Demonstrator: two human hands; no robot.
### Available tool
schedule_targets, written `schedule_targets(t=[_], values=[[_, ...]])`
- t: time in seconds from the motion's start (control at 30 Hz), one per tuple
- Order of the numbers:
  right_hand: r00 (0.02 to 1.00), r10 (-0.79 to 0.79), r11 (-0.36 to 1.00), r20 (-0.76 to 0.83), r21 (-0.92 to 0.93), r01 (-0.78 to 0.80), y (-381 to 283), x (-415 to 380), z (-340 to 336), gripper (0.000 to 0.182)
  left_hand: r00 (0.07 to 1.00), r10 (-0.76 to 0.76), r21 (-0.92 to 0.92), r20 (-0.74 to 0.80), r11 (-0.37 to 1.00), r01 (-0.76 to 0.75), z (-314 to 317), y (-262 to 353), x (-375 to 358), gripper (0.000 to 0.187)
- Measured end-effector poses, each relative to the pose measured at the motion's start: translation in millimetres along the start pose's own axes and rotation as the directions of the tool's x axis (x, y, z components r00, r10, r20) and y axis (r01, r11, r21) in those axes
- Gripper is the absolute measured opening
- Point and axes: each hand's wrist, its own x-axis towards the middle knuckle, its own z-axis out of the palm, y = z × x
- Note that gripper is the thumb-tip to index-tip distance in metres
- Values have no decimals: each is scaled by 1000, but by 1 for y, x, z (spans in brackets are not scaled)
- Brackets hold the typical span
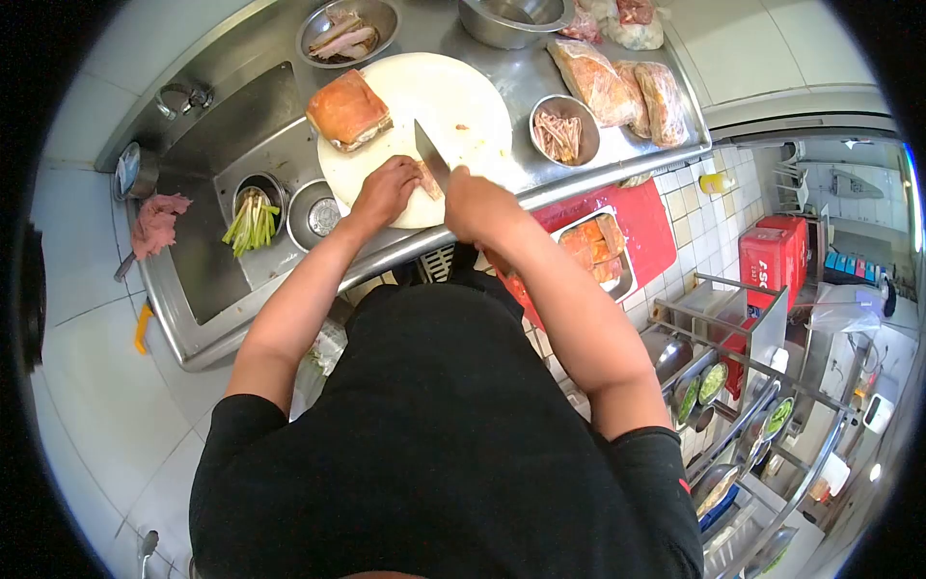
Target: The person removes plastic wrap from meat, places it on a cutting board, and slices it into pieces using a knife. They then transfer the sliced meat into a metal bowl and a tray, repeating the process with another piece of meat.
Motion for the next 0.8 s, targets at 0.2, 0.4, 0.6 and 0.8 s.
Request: schedule_targets(t=[0.2, 0.4, 0.6, 0.8], values=[[980, -23, 999, -197, -37, 16, 32, 23, 67, 28, 1000, -13, 9, -23, 1000, 14, 2, 3, -1, 14], [995, -5, 999, -98, -52, 0, 10, -2, 33, 31, 1000, -17, 2, -20, 1000, 17, 3, 0, -3, 15], [969, -60, 998, -239, -3, 61, 29, 21, 61, 34, 999, 26, 22, -21, 999, -25, -1, 3, -3, 15], [989, -25, 993, -146, -119, 8, 20, 2, 60, 32, 999, -45, 1, 16, 999, 45, -5, 7, -1, 14]])
